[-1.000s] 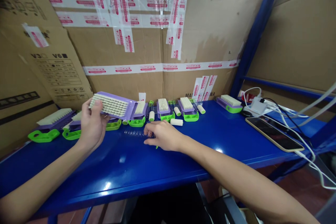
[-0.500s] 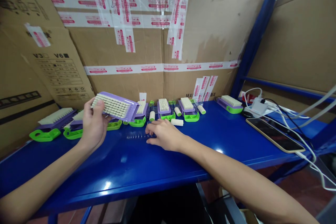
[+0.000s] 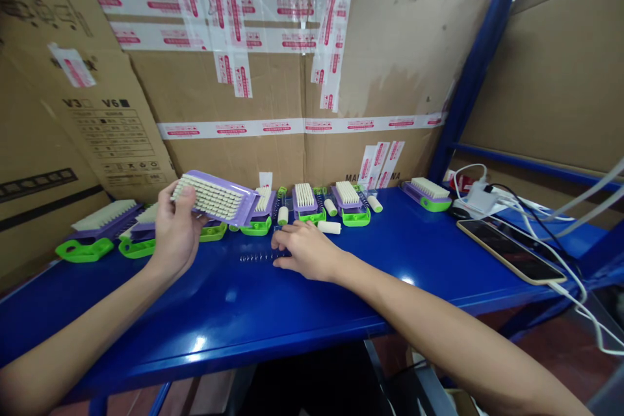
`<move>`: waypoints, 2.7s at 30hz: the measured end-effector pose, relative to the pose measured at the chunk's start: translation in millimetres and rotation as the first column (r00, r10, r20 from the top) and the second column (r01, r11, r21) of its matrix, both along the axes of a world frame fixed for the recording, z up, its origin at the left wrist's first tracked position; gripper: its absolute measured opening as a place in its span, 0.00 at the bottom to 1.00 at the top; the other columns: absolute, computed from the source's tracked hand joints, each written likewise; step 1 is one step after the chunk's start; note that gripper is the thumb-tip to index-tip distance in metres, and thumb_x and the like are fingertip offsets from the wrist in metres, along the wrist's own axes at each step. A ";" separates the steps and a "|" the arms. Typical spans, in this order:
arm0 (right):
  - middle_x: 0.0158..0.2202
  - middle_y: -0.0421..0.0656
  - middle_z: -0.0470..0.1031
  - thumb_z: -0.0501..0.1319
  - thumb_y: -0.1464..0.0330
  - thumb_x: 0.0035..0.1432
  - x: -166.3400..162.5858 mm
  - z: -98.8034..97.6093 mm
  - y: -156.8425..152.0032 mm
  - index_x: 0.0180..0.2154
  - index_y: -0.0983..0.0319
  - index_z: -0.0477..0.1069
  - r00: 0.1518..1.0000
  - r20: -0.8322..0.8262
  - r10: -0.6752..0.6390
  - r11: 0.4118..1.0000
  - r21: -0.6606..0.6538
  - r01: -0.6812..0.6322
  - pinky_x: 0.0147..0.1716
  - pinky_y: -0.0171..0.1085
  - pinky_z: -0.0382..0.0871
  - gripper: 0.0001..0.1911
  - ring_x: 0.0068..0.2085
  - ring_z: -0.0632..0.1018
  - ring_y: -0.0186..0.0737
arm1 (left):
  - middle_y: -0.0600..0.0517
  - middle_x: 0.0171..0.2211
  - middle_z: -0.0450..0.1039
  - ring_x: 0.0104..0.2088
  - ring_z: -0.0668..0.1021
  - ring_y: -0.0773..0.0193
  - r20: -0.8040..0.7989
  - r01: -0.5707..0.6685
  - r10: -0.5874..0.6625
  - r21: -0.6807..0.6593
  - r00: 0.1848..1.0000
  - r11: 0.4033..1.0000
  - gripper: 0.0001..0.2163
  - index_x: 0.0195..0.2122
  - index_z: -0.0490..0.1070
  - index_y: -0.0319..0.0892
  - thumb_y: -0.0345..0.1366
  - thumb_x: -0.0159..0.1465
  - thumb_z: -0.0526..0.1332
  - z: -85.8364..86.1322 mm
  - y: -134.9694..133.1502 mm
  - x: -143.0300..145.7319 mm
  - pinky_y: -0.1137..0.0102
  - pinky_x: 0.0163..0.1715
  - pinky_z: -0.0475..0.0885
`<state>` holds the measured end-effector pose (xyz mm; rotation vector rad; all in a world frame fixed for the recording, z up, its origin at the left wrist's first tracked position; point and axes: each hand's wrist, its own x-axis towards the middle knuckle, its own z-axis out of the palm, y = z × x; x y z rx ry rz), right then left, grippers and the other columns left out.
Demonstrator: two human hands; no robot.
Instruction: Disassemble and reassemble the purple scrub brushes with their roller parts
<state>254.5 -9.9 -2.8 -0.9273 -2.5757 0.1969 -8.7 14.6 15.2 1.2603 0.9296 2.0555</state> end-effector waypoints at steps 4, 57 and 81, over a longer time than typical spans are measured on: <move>0.46 0.45 0.82 0.74 0.67 0.66 0.4 0.4 -0.2 0.46 0.62 0.76 1.000 0.003 0.004 1.000 0.000 -0.004 0.50 0.44 0.67 0.11 0.47 0.79 0.46 | 0.44 0.54 0.76 0.50 0.82 0.49 -0.031 -0.015 0.015 -0.013 0.999 1.000 0.25 0.55 0.70 0.49 0.56 0.64 0.72 0.3 -0.6 0.4 0.60 0.35 0.86; 0.48 0.46 0.80 0.64 0.52 0.71 -0.9 7.7 -8.5 0.58 0.60 0.66 0.914 -0.386 -0.122 0.992 -0.063 0.106 0.43 0.44 0.68 0.23 0.44 0.77 0.45 | 0.48 0.41 0.75 0.36 0.80 0.59 -0.169 0.097 -0.103 -0.047 0.980 0.994 0.20 0.48 0.71 0.48 0.58 0.67 0.69 -5.0 -1.3 1.8 0.69 0.29 0.79; 0.39 0.42 0.80 0.62 0.56 0.74 -2.8 8.2 -6.8 0.45 0.59 0.71 0.890 -0.437 -0.126 0.991 -0.021 0.130 0.40 0.41 0.67 0.13 0.38 0.76 0.40 | 0.50 0.41 0.76 0.38 0.78 0.60 -0.223 0.108 -0.109 -0.017 0.969 0.994 0.21 0.50 0.75 0.49 0.58 0.66 0.69 -4.1 -5.4 0.8 0.70 0.32 0.75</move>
